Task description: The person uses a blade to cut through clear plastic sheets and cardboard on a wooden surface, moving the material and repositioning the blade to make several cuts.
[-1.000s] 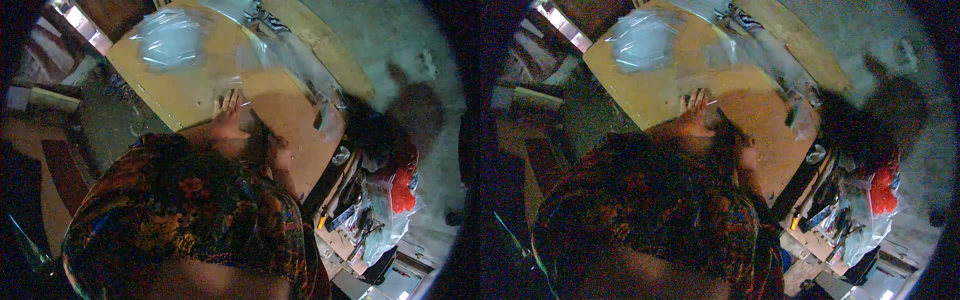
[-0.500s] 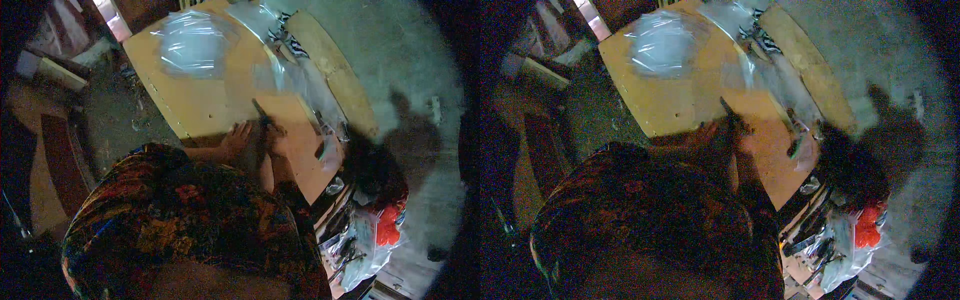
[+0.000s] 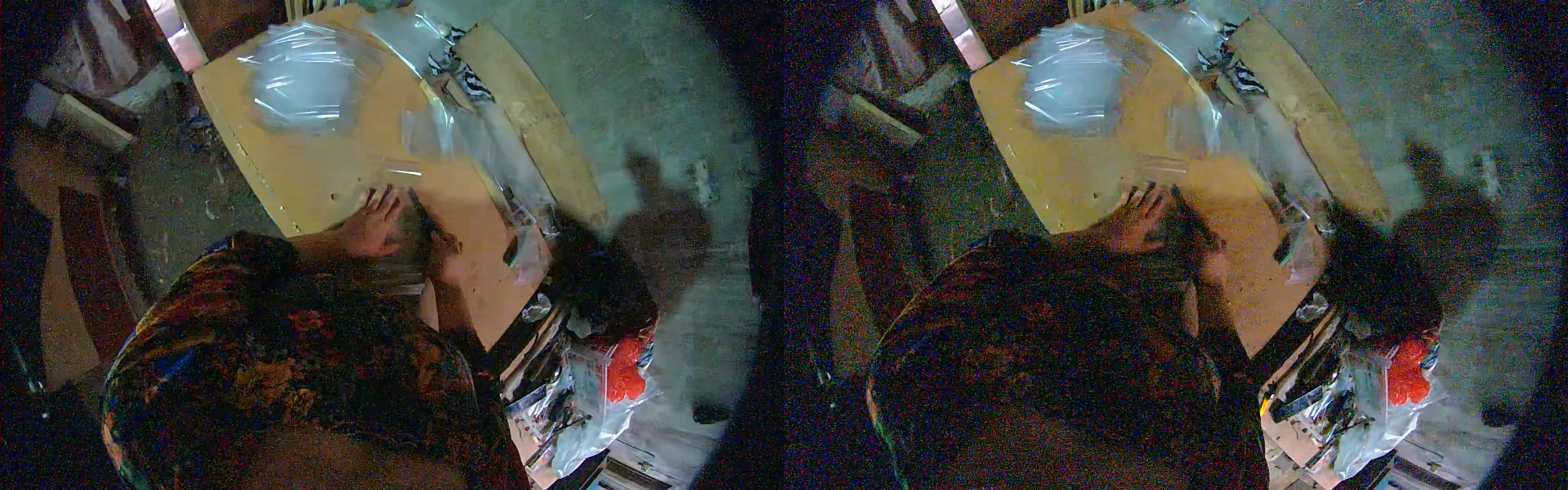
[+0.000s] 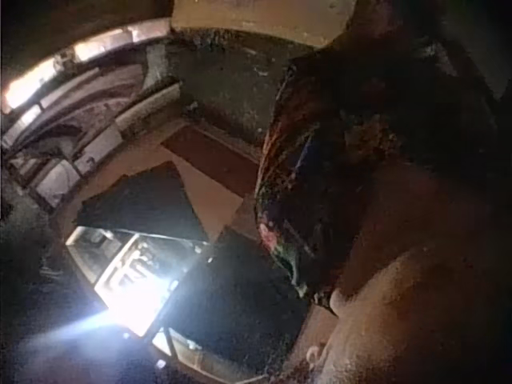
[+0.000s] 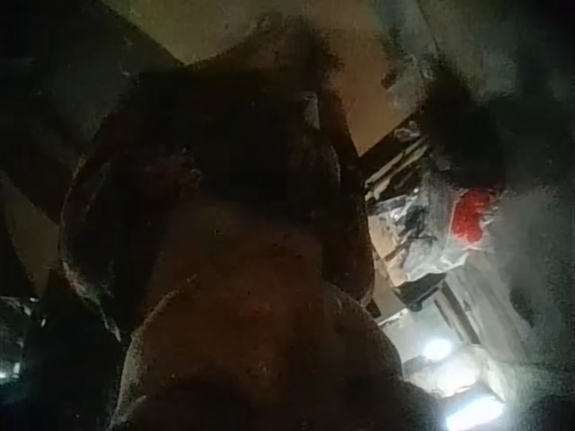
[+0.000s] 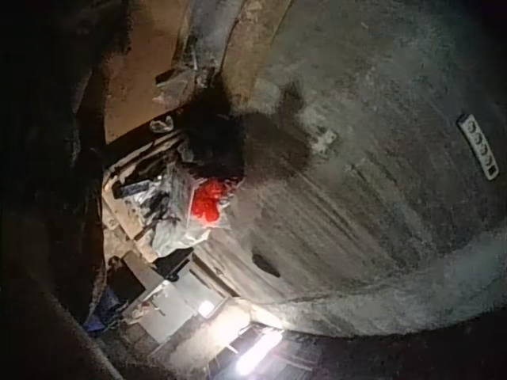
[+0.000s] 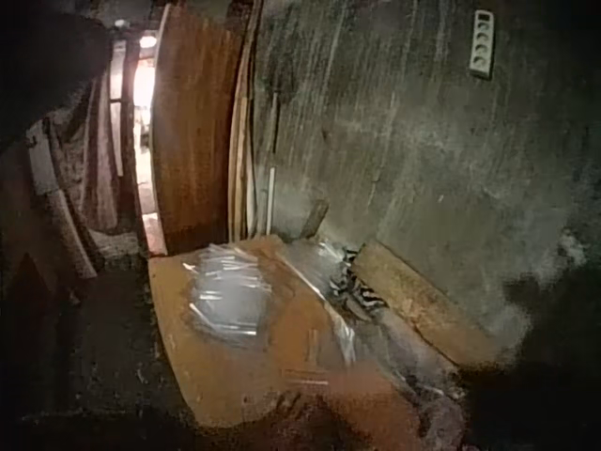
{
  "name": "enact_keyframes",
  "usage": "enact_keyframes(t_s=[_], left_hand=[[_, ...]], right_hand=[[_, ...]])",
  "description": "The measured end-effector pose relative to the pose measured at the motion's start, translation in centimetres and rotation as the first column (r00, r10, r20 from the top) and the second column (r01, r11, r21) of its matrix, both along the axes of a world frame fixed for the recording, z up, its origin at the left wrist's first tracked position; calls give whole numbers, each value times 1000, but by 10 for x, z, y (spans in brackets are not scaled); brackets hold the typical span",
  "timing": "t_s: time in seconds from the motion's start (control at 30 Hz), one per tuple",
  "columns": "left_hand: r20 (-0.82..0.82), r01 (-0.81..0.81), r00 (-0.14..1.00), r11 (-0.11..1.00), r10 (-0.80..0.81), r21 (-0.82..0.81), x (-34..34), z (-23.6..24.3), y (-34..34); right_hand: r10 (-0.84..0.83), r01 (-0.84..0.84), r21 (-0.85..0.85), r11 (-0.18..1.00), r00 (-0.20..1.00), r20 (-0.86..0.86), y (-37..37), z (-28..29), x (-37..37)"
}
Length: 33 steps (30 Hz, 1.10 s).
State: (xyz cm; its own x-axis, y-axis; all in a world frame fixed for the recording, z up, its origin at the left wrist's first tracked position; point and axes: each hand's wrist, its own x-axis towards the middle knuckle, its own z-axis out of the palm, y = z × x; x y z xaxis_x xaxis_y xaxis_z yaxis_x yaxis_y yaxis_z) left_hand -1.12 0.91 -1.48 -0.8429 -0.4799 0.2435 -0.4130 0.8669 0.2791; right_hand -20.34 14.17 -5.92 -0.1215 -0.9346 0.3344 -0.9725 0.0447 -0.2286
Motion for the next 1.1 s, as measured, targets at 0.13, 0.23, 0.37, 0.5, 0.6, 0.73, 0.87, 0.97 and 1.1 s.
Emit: enact_keyframes(t_s=[0.13, 0.23, 0.37, 0.5, 0.6, 0.73, 0.87, 0.97, 1.1], left_hand=[[87, 58, 995, 991, -48, -120, -4, -14, 4], [161, 74, 985, 992, -57, -99, -2, -7, 4], [107, 110, 991, 954, -82, -279, 14, -11, 14], [12, 414, 910, 909, -414, 43, 38, 9, -34], [-91, 587, 806, 773, -584, 239, 61, 33, -92], [-263, -90, 964, 974, 33, -206, 76, 68, -216], [122, -341, 899, 848, 420, -406, 61, 113, -293], [146, -298, 913, 868, 381, -397, 46, 63, -362], [-210, -440, 898, 778, 387, -449, -26, 38, -330]], right_hand=[[-57, 46, -143, 989, 996, -68, -24, -53, -29], [-163, -4, -313, 950, 847, -506, -51, -51, -36], [-118, 111, -43, 993, 970, -212, -78, -26, -29], [-269, 272, 175, 946, 962, -38, -69, -13, -27], [-173, 170, -31, 985, 968, -184, -51, 5, -5], [-322, 325, -40, 945, 944, 78, -25, 6, 11], [-488, 484, 59, 873, 869, 79, -12, -16, 4], [-441, 440, -36, 897, 893, -93, -7, -19, 4], [-478, 476, 42, 878, 878, 23, -11, -5, 9]])
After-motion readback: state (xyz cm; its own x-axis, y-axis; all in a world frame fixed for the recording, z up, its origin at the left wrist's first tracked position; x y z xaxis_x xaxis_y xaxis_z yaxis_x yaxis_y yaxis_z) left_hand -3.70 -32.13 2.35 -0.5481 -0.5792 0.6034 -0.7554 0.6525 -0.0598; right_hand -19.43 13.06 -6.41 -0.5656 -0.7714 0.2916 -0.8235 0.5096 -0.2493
